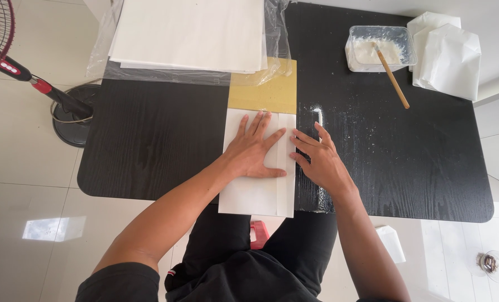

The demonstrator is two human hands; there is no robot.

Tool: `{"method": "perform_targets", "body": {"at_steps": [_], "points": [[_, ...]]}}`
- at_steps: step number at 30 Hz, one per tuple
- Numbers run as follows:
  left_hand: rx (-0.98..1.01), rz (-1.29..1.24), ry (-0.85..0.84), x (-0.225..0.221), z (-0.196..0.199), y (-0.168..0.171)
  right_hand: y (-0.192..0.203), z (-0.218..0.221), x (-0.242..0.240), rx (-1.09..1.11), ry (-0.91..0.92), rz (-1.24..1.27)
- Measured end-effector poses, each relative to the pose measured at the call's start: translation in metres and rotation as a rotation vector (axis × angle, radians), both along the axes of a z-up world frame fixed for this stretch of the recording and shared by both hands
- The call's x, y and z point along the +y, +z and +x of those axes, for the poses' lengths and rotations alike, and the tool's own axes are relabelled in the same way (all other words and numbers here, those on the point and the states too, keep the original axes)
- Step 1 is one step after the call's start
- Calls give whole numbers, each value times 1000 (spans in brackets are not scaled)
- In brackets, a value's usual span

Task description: Manually assembling bags by folding paper and applying glue with a brush.

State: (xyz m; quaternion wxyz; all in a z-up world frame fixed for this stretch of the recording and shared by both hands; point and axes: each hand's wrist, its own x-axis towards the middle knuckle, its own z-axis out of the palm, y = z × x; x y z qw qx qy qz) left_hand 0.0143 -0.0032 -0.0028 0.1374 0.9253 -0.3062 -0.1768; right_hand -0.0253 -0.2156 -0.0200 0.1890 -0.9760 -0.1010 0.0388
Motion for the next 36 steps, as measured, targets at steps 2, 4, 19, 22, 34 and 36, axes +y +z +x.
{"method": "perform_targets", "body": {"at_steps": [2,4,19,22,34,36], "points": [[3,12,10,-2,5,0,-3,0,-5,-4,16,-12],[5,22,21,-4,8,-3,-1,-4,-7,-7,32,-26],[38,114,9,-6,17,-1,21,-49,-7,225,93,-40],[64,108,-2,-4,13,13,31,-55,-4,296,69,-64],[98,186,-77,-3,35,-16,11,-70,9,2,290,122],[50,174,-106,0,39,-23,-3,-72,3,-183,301,106]]}}
